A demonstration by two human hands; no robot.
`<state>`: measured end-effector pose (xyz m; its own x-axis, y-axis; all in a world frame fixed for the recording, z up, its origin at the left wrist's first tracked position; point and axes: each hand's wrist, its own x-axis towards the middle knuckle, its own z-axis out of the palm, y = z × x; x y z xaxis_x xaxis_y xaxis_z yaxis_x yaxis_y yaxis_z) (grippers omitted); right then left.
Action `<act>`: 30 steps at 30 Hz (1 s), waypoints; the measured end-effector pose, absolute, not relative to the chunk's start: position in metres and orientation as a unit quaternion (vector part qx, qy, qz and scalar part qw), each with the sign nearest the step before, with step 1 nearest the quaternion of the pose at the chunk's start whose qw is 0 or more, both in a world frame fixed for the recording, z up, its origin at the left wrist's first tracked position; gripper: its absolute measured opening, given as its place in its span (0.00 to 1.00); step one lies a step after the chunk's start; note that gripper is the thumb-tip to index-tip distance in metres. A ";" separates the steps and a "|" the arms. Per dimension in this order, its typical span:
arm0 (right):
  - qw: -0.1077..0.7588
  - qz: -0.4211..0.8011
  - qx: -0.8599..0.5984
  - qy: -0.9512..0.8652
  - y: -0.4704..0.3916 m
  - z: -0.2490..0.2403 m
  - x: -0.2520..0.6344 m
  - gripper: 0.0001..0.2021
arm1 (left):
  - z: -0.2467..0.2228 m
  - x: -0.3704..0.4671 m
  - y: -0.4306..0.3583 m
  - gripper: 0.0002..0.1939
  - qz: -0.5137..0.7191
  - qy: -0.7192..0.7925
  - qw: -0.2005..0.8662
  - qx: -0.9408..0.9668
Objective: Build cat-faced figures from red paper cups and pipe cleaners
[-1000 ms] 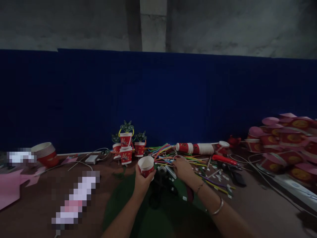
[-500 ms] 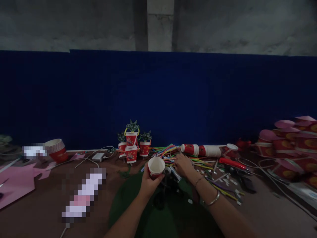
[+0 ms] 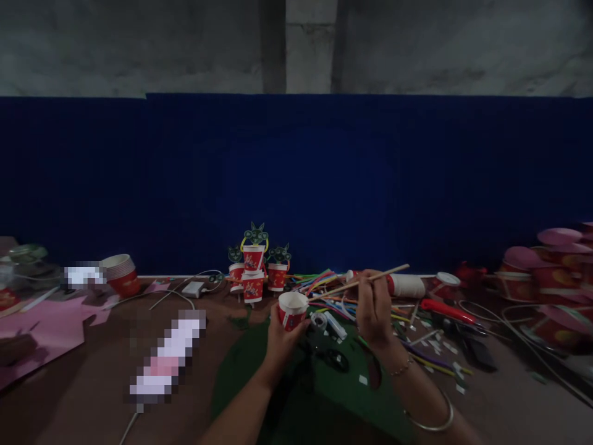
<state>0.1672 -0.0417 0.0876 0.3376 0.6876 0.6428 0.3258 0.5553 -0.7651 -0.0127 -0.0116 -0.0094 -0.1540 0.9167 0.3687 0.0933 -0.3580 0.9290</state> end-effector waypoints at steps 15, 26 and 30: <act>0.604 0.434 -0.477 -0.468 -0.004 0.066 0.179 0.11 | -0.012 -0.005 -0.023 0.34 0.545 0.348 0.423 0.634; 0.561 0.545 -0.480 -0.397 -0.001 0.061 0.176 0.08 | -0.011 -0.005 -0.029 0.31 0.488 0.302 0.443 0.689; 0.534 0.577 -0.494 -0.372 0.003 0.057 0.176 0.09 | -0.010 -0.003 -0.034 0.30 0.458 0.314 0.447 0.701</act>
<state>0.1760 0.0030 0.0566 0.0571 0.9834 -0.1721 -0.2479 -0.1530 -0.9566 -0.0027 -0.0340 -0.0096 0.3826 0.8499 0.3624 0.0309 -0.4038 0.9143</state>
